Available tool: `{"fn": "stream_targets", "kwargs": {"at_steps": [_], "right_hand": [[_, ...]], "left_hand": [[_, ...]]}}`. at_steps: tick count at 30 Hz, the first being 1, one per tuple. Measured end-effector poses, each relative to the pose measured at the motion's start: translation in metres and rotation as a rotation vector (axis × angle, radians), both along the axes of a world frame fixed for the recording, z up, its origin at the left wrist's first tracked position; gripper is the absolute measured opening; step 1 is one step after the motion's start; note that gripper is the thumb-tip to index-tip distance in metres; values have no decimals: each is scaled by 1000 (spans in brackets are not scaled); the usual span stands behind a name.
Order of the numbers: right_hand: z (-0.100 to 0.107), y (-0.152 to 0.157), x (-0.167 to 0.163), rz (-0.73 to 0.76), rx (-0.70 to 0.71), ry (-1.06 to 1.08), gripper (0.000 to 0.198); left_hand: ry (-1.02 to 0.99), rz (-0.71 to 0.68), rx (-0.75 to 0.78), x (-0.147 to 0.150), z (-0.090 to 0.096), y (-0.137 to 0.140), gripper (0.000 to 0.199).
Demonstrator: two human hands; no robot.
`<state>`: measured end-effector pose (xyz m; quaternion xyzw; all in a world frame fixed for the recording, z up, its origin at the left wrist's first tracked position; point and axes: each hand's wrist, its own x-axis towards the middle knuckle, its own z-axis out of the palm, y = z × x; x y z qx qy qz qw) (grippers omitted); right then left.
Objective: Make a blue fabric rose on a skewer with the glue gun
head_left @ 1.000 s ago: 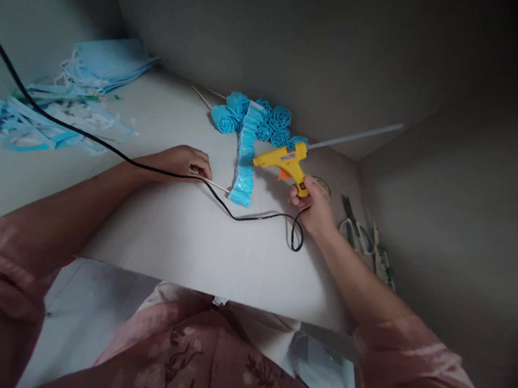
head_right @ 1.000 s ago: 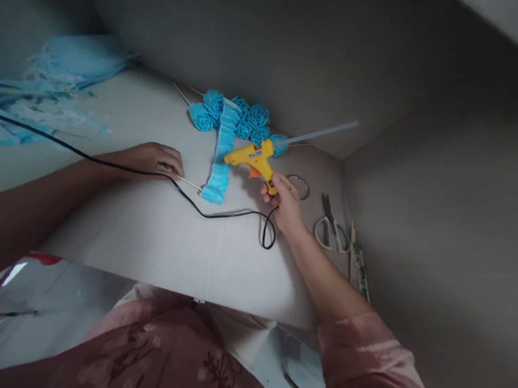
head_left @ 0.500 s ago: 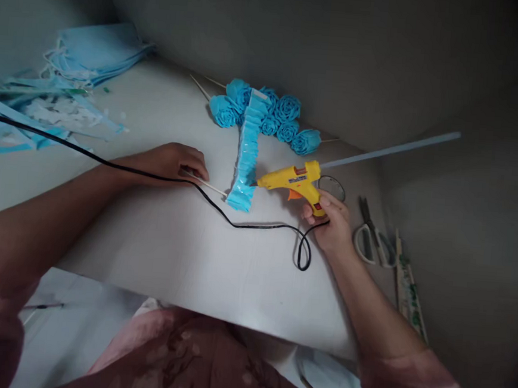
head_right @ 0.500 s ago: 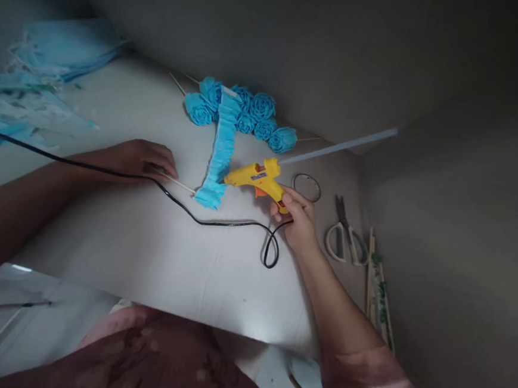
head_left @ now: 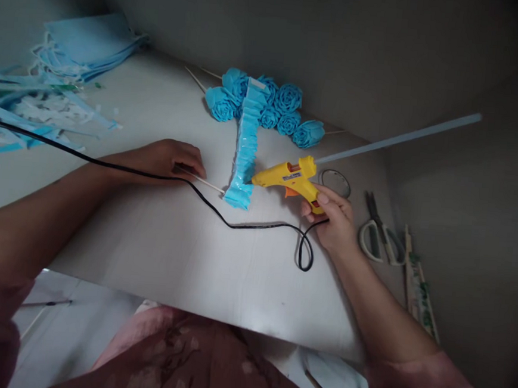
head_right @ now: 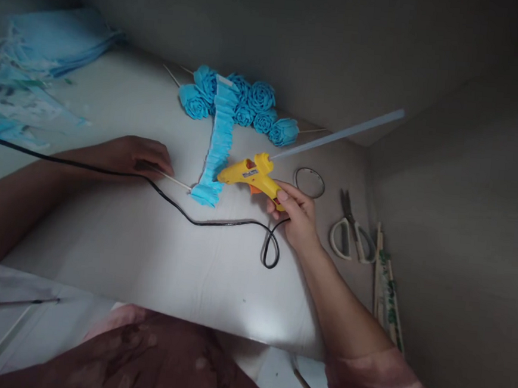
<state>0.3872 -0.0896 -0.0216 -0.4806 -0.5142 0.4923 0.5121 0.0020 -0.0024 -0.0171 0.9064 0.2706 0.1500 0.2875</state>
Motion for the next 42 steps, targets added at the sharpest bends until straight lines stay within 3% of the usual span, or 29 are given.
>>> {"fn": "stream_targets", "kwargs": {"at_steps": [11,22,31,42], "right_hand": [[-5,1,-1,47,15,-53,31],[4,-1,-6,-60,23,-22,35],[-3,-1,-2,36,38,-74,35],[4,-3,-5,-31,45,-70,39]], "left_hand": [[6,15,-12,2,-1,0,48],[-24,-8,-41,2,3,-2,59],[-41,-23,2,2,1,-2,55],[-22,-27,-14,2,2,-1,56]]}}
